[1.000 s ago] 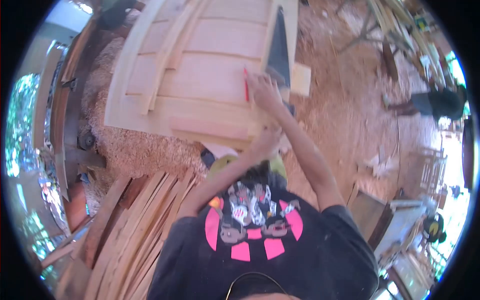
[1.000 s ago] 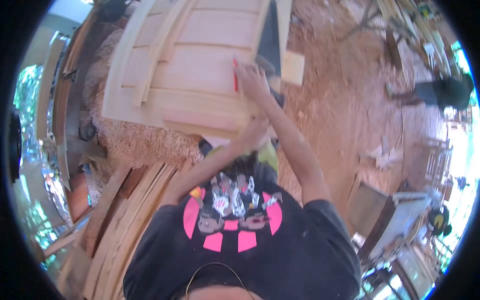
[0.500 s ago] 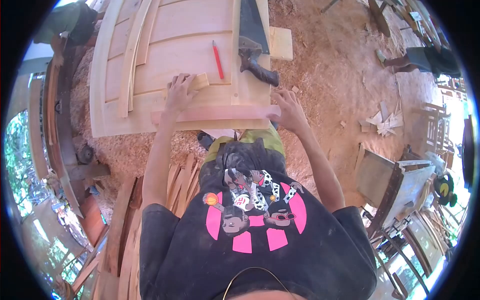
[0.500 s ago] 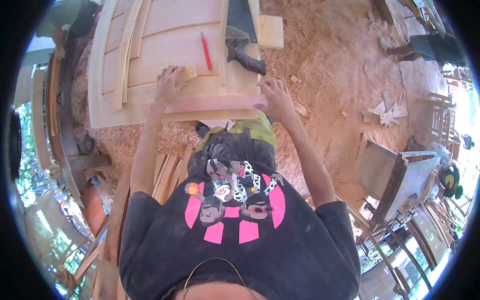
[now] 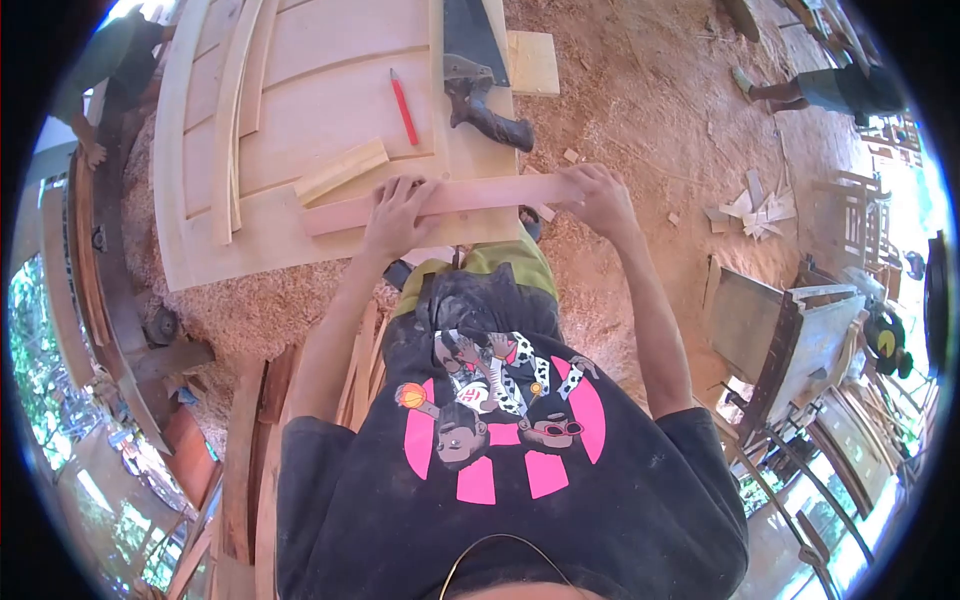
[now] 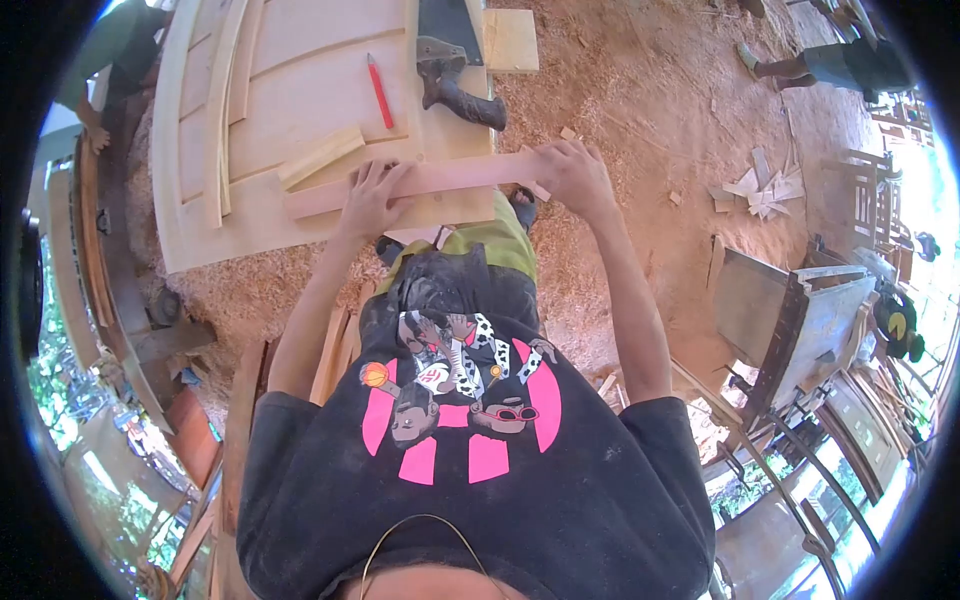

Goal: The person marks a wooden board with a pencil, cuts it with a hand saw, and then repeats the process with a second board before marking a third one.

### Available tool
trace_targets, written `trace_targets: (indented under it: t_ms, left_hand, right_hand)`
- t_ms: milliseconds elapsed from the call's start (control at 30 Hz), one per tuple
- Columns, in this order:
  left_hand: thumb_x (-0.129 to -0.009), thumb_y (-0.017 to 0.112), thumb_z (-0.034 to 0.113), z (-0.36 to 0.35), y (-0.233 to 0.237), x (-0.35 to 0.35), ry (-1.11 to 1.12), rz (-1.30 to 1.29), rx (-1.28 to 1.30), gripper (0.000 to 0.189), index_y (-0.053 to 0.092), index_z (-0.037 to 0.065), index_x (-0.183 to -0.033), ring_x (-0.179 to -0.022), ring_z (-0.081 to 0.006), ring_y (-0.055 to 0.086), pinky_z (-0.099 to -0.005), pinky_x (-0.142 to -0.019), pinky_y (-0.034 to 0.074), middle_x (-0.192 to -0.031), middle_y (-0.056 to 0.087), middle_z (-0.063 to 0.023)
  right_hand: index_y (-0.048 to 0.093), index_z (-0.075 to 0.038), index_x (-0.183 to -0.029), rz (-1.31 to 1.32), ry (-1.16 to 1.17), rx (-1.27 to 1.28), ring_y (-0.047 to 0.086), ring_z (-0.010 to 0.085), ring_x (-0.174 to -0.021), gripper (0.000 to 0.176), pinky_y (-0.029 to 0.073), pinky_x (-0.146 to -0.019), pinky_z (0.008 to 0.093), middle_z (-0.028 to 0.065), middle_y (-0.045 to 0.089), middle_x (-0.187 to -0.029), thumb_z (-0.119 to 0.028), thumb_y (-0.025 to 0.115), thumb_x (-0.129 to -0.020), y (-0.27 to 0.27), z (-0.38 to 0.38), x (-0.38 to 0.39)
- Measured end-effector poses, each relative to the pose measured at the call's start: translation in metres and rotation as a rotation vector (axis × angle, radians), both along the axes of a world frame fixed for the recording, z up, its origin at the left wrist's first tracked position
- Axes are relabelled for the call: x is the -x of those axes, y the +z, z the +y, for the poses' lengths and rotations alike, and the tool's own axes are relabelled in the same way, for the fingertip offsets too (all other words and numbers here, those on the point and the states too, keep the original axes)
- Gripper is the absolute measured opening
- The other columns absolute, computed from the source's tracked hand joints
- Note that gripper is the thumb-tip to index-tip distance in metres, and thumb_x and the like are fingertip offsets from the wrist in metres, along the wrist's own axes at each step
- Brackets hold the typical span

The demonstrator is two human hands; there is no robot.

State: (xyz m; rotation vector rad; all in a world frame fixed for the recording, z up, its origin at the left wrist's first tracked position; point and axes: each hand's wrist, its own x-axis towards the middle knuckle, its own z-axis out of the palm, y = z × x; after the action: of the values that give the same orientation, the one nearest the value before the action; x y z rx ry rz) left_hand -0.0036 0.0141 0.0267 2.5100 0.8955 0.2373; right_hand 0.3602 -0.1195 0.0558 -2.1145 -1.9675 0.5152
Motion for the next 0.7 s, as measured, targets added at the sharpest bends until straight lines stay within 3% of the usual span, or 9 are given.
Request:
trace_targets:
  t_ms: [267,333,500,567,700]
  left_hand:
    - [-0.086,0.077,0.030,0.001,-0.013,-0.035,-0.067,-0.075,0.054,0.061,0.059,0.010,-0.141,-0.126,-0.0353,0.050,-0.0496,-0.107,0.039,-0.130,0.057,-0.0119]
    - [-0.085,0.077,0.028,0.000,-0.012,-0.039,-0.069,-0.115,0.009,0.055,0.063,0.008,-0.134,-0.127,-0.0325,0.051,-0.0491,-0.106,0.041,-0.131,0.057,-0.0098]
    - [-0.086,0.076,0.025,0.002,-0.011,-0.048,-0.101,-0.125,-0.005,0.057,0.061,0.009,-0.139,-0.127,-0.0331,0.051,-0.0492,-0.107,0.040,-0.134,0.056,-0.0097]
    - [-0.087,0.076,0.024,0.008,-0.007,-0.052,-0.116,-0.103,0.009,0.060,0.059,0.011,-0.142,-0.127,-0.0342,0.050,-0.0499,-0.109,0.039,-0.135,0.055,-0.0100]
    - [-0.087,0.075,0.023,0.012,-0.008,-0.056,-0.078,-0.104,-0.038,0.058,0.060,0.013,-0.142,-0.127,-0.0341,0.050,-0.0494,-0.107,0.041,-0.134,0.056,-0.0109]
  right_hand:
    - [0.070,-0.015,-0.129,-0.112,-0.065,0.140,0.060,0.0272,-0.125,0.052,0.041,-0.111,0.0440,0.0062,0.069,-0.128,-0.026,0.081,-0.079,0.008,-0.013,-0.023]
    - [0.070,-0.015,-0.129,-0.109,-0.079,0.143,0.060,0.0270,-0.125,0.053,0.042,-0.111,0.0440,0.0062,0.069,-0.128,-0.025,0.081,-0.079,0.005,-0.016,-0.027]
    - [0.070,-0.017,-0.130,-0.126,-0.099,0.144,0.059,0.0265,-0.128,0.050,0.040,-0.113,0.0455,0.0048,0.069,-0.131,-0.025,0.078,-0.081,0.007,-0.021,-0.032]
    - [0.069,-0.017,-0.132,-0.059,-0.212,-0.006,0.058,0.0262,-0.129,0.051,0.040,-0.113,0.0457,0.0039,0.068,-0.133,-0.023,0.078,-0.082,0.002,-0.020,-0.037]
    - [0.068,-0.017,-0.133,-0.114,-0.200,-0.035,0.058,0.0267,-0.129,0.052,0.041,-0.112,0.0469,0.0036,0.068,-0.134,-0.022,0.078,-0.083,0.000,-0.012,-0.033]
